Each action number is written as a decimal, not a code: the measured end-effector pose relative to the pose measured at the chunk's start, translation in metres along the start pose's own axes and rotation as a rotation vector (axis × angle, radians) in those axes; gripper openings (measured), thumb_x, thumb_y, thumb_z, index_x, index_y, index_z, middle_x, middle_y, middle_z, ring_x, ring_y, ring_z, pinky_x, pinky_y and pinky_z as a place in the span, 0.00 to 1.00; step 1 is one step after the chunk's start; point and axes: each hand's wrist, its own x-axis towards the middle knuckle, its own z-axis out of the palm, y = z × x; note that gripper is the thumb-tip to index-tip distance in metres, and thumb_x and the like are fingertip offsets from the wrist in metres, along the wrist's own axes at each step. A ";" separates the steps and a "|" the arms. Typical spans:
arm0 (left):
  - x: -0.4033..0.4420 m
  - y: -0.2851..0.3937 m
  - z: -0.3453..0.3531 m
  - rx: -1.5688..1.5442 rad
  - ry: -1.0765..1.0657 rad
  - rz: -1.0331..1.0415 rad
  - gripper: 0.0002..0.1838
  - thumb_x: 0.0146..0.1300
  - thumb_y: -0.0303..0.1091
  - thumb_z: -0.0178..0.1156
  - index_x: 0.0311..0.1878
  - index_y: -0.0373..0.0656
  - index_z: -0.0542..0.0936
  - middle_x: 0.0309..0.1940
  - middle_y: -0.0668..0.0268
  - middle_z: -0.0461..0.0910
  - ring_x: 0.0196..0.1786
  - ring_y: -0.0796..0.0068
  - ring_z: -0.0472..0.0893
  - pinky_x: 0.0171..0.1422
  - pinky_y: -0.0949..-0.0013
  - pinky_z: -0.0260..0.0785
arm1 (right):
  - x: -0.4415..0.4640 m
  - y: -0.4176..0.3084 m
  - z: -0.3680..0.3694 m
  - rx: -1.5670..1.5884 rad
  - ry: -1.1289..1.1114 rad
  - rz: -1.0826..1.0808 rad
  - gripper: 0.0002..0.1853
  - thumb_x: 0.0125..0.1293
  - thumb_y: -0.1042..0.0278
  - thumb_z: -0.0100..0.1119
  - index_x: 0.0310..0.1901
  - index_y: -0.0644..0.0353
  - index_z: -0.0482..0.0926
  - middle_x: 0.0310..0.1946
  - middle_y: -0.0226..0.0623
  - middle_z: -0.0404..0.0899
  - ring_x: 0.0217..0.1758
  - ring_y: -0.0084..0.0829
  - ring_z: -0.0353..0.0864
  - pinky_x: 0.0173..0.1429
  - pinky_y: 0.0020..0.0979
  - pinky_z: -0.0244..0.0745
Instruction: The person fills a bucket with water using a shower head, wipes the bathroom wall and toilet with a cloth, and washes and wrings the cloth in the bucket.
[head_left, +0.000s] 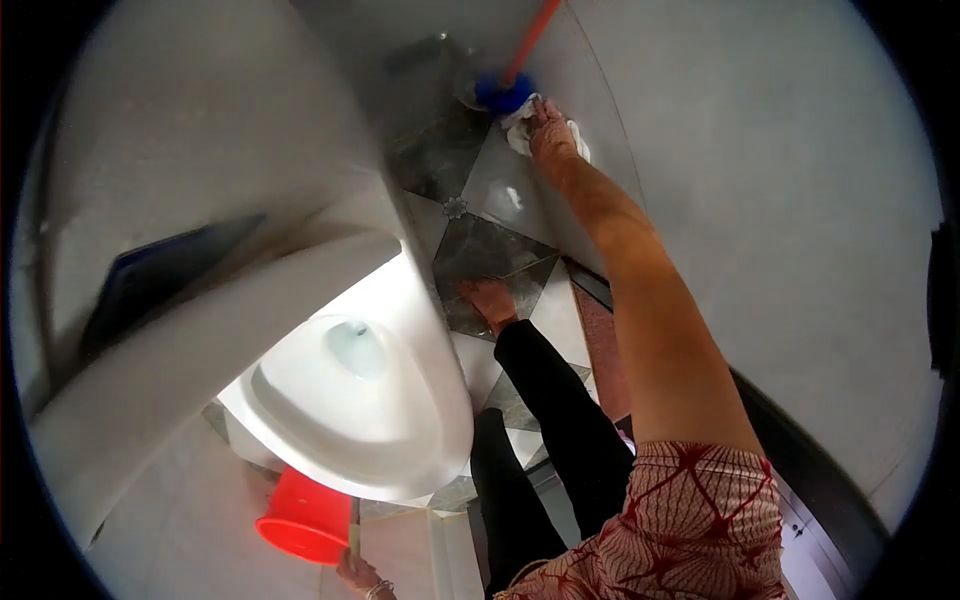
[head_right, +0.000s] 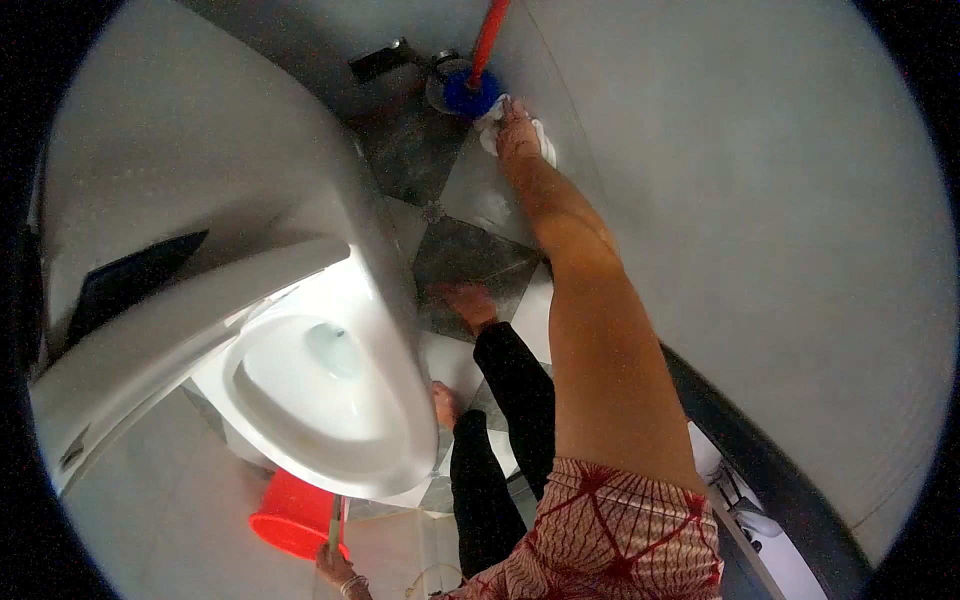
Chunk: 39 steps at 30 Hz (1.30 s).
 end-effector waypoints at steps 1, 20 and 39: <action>0.001 -0.013 0.001 0.001 -0.007 -0.005 0.13 0.49 0.27 0.51 0.38 0.32 0.74 0.19 0.62 0.72 0.17 0.77 0.68 0.18 0.74 0.61 | 0.004 -0.006 0.015 0.090 -0.036 -0.022 0.23 0.58 0.64 0.41 0.55 0.64 0.63 0.60 0.44 0.55 0.66 0.45 0.44 0.64 0.45 0.38; 0.001 -0.051 -0.039 0.462 0.256 0.395 0.13 0.48 0.26 0.53 0.40 0.44 0.76 0.31 0.54 0.70 0.35 0.55 0.71 0.38 0.60 0.64 | -0.219 0.097 -0.090 -0.076 0.514 -0.037 0.09 0.50 0.72 0.46 0.29 0.64 0.76 0.31 0.42 0.74 0.38 0.35 0.72 0.39 0.32 0.68; 0.025 -0.101 -0.012 0.091 0.177 0.393 0.11 0.54 0.24 0.50 0.41 0.37 0.75 0.35 0.57 0.72 0.37 0.64 0.71 0.41 0.66 0.65 | -0.159 -0.084 0.055 0.357 0.126 0.062 0.17 0.58 0.62 0.41 0.42 0.61 0.75 0.47 0.43 0.69 0.54 0.39 0.62 0.59 0.37 0.50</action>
